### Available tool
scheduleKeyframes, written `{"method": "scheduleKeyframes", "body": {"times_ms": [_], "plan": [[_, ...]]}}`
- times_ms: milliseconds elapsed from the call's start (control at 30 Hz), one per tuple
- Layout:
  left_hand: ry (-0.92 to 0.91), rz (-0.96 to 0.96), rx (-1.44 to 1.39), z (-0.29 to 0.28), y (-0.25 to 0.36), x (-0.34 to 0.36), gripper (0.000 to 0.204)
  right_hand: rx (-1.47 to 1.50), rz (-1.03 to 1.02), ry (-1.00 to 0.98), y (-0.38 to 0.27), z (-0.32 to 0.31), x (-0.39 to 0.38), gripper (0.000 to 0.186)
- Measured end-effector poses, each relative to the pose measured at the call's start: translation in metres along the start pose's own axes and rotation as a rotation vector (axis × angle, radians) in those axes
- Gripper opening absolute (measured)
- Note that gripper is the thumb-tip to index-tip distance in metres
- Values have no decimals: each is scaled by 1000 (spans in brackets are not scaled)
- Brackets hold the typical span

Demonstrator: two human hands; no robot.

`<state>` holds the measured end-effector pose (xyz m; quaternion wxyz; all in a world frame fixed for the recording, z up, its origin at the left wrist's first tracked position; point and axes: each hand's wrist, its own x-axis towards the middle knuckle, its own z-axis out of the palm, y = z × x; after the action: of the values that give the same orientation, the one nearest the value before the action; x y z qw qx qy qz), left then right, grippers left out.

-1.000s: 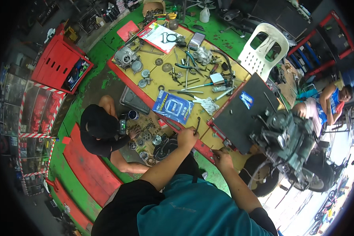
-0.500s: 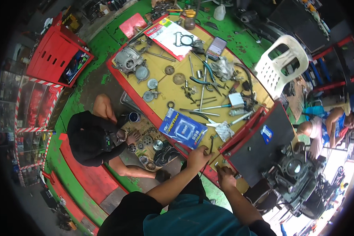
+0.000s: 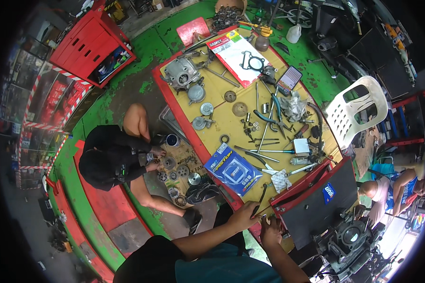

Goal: The person works on a disassembled motorcycle engine mounted on a workbench. They handle small engine components, including a piston, and use a T-handle wrench to tighten bolts on the engine casing. The person also retrieves a tool from a red toolbox drawer.

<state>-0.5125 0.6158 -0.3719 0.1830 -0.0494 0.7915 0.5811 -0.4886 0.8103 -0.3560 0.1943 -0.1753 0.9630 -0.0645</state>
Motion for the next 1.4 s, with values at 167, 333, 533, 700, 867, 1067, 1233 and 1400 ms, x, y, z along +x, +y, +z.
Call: {"method": "scheduleKeyframes", "body": {"times_ms": [167, 333, 533, 700, 867, 1067, 1233, 1400], "plan": [[-65, -4, 1, -9, 7, -7, 59, 7, 11, -35, 0, -3, 2, 31], [-45, 2, 0, -10, 10, -26, 58, 47, -2, -73, 1, -5, 4, 32], [-109, -41, 53, -2, 3, -47, 63, 39, 5, -160, -2, -10, 3, 38], [-101, -78, 56, 9, 2, -57, 67, 12, -19, -173, 3, -9, 0, 38], [-79, -42, 56, 14, -5, -60, 66, -9, -75, -123, 2, -10, 1, 43], [-93, -39, -6, 6, -4, -64, 67, -45, -122, -104, 2, -9, 2, 41], [-81, -30, -12, 1, -7, -68, 67, -51, -110, -138, 0, -11, 4, 41], [20, 114, -76, -16, -5, -65, 55, -52, -66, -175, 0, -12, 3, 43]]}}
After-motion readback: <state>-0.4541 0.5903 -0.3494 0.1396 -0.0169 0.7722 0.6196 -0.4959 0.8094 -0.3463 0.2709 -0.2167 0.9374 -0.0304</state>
